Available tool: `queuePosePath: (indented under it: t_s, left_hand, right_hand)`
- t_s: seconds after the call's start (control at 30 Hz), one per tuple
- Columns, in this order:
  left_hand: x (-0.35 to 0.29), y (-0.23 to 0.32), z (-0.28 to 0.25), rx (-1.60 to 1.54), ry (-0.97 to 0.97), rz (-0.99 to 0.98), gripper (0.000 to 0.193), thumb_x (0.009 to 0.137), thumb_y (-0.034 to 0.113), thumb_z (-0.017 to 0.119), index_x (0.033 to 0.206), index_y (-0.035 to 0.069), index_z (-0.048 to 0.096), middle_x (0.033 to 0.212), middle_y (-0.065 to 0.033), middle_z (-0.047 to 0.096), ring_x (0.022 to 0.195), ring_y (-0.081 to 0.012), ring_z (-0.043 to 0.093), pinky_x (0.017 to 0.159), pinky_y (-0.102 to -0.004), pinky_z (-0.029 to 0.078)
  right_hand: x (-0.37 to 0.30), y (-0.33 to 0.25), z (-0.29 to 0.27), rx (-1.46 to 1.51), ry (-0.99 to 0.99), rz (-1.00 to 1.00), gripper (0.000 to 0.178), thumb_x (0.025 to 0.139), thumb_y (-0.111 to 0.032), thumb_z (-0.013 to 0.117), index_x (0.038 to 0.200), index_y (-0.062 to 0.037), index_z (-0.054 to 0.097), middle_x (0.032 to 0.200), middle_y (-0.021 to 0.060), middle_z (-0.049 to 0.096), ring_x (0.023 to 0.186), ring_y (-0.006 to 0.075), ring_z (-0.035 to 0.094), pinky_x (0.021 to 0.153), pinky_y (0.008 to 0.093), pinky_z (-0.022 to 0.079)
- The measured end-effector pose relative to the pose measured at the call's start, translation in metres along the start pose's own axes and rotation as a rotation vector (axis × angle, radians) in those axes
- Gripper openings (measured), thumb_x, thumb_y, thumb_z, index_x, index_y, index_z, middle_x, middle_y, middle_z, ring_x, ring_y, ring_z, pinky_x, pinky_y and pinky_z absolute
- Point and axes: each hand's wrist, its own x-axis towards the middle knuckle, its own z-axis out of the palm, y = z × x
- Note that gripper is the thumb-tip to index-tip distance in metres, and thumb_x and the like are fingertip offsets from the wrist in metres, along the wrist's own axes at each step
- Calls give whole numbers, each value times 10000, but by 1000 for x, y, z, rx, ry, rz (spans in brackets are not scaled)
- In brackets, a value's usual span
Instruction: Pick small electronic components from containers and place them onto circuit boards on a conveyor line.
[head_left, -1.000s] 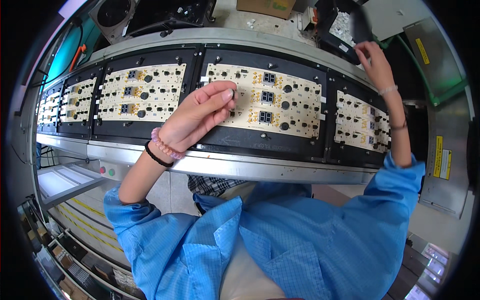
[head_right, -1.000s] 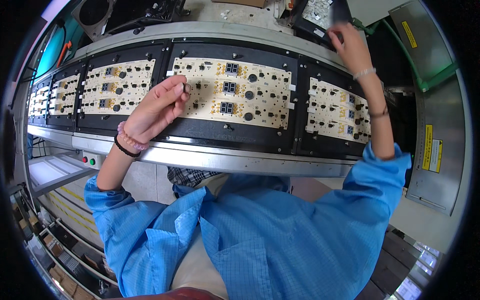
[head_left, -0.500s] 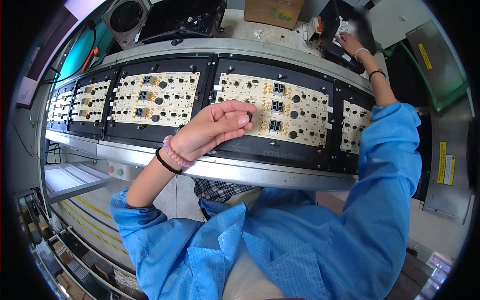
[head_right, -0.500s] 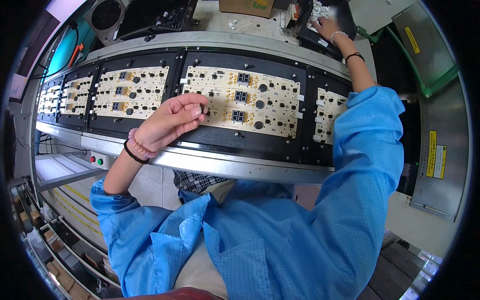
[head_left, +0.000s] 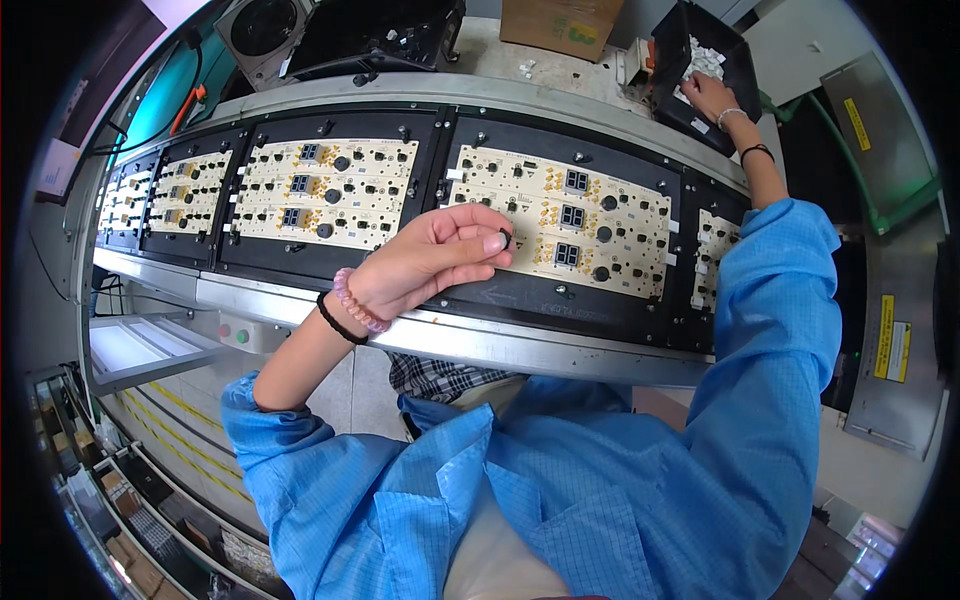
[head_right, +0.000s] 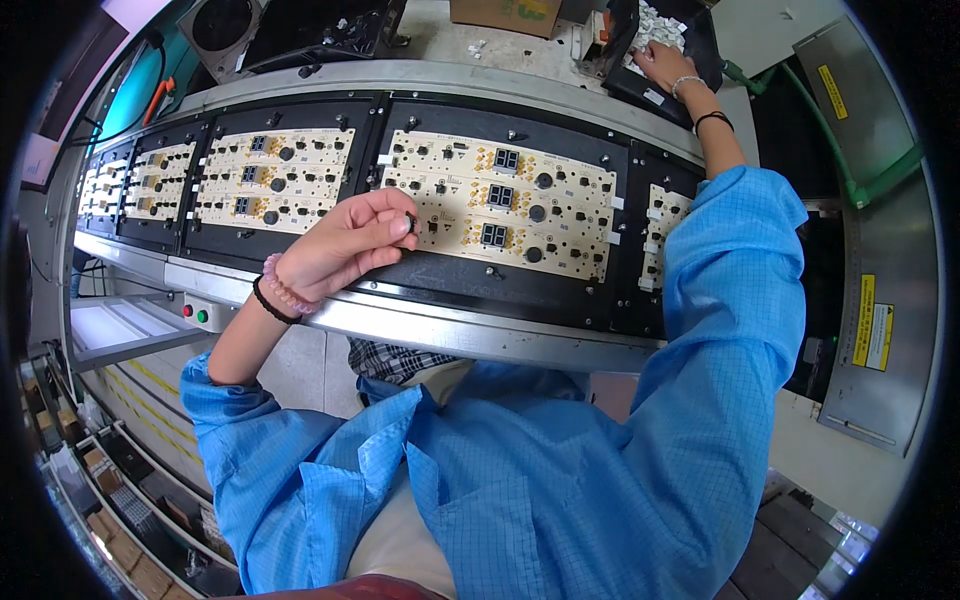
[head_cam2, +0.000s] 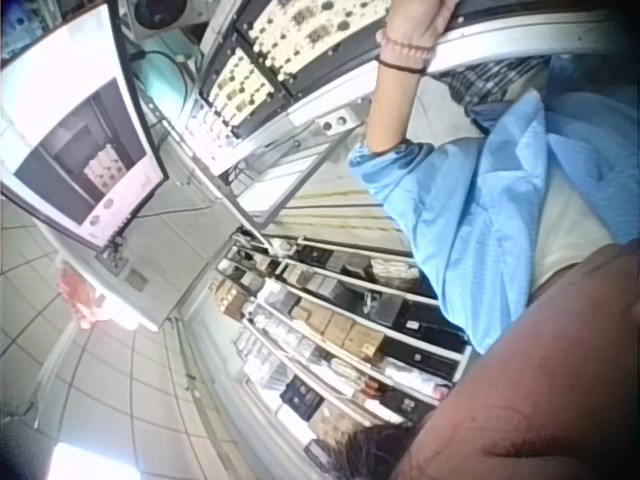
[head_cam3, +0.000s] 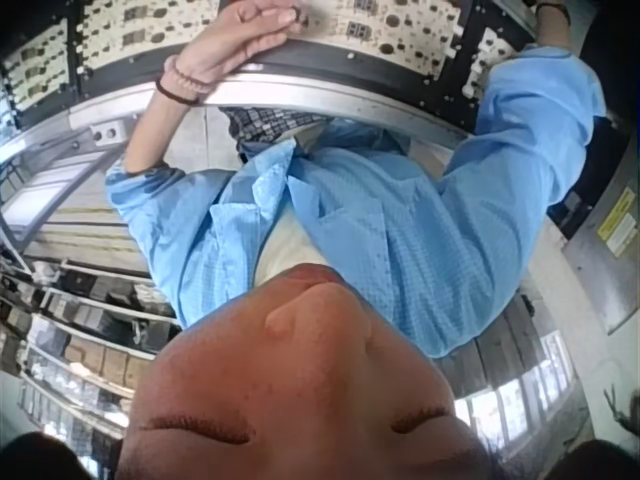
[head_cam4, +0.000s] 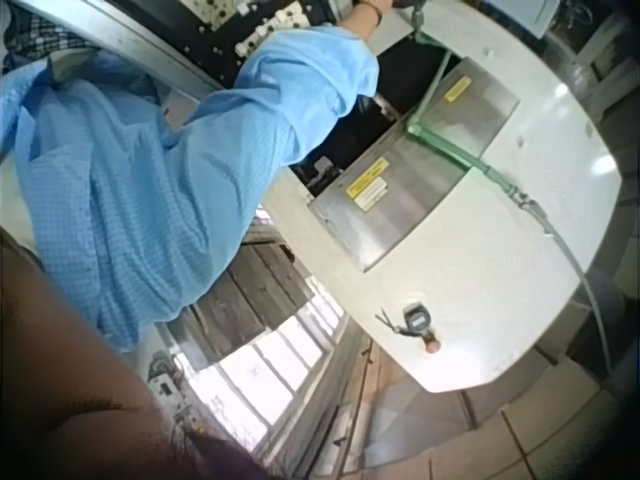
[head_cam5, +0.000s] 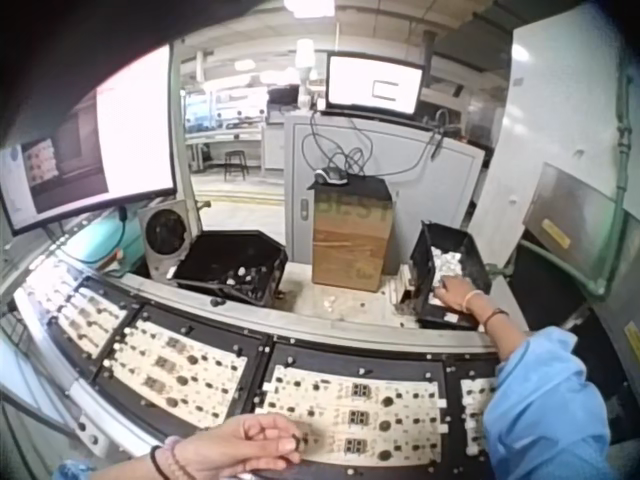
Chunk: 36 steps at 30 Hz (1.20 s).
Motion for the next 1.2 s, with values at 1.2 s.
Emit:
queuePosePath:
  t_s: [1.2]
  left_hand:
    - [-15, 4, -8, 6, 40, 11, 298, 942, 173, 625, 1188, 18, 559, 884, 37, 566, 734, -23, 512, 665, -146, 459]
  right_hand:
    - [56, 43, 11, 1780, 121, 544, 301, 973, -255, 448, 1096, -17, 584, 844, 73, 594, 685, 142, 523, 566, 242, 423]
